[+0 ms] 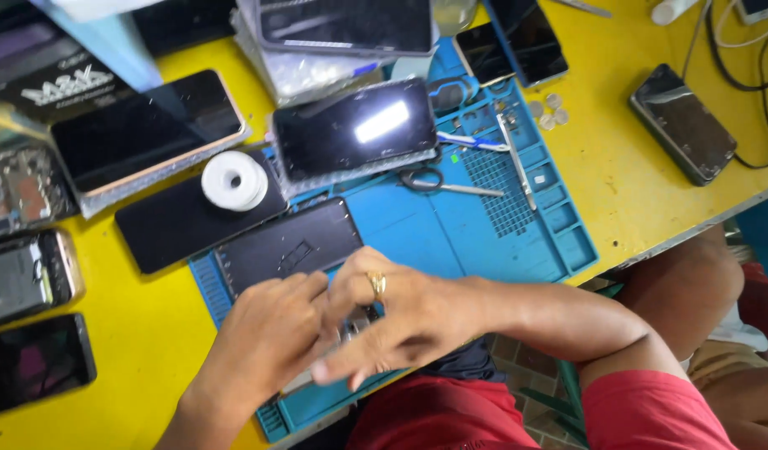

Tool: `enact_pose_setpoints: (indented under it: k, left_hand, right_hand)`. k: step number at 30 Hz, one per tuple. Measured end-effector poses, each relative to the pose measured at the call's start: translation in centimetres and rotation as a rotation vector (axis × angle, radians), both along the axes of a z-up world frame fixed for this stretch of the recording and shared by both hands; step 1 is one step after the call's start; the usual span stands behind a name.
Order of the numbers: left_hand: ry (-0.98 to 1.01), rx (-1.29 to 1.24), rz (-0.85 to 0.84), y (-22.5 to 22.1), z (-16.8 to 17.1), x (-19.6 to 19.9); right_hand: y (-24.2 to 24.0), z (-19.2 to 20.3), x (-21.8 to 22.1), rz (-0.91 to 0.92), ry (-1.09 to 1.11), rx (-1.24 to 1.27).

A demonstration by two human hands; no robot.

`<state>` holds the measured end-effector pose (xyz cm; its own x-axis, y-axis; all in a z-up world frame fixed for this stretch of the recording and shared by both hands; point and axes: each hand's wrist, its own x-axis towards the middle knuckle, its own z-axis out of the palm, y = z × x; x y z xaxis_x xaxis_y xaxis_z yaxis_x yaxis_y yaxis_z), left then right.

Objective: Disassembling a mobile phone by removing screws and prying apart internal components at a repair workstation.

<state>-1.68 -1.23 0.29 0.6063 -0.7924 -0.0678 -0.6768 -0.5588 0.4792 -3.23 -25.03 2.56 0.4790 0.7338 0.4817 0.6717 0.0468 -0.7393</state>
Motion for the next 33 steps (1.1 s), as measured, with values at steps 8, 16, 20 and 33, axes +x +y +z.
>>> enact_pose_setpoints:
  k: [8, 16, 20, 33]
  left_hand:
    - [-0.176, 0.112, -0.049, 0.2, -2.8, -0.6]
    - [-0.095, 0.353, -0.165, -0.3, -1.9, -0.4]
    - [0.123, 0.494, -0.007, -1.6, 0.4, -0.1]
    - [-0.31, 0.36, -0.187, -1.7, 1.3, -1.0]
  right_hand:
    - [-0.8, -1.1, -0.8, -0.046, -0.065, -0.013]
    - [-1.0, -1.4, -0.5, -0.027, 0.06, 0.205]
    - [-1.9, -0.7, 0.6, -0.104, 0.072, 0.252]
    - [-3.1, -2.8, 3.5, -0.246, -0.172, -0.49]
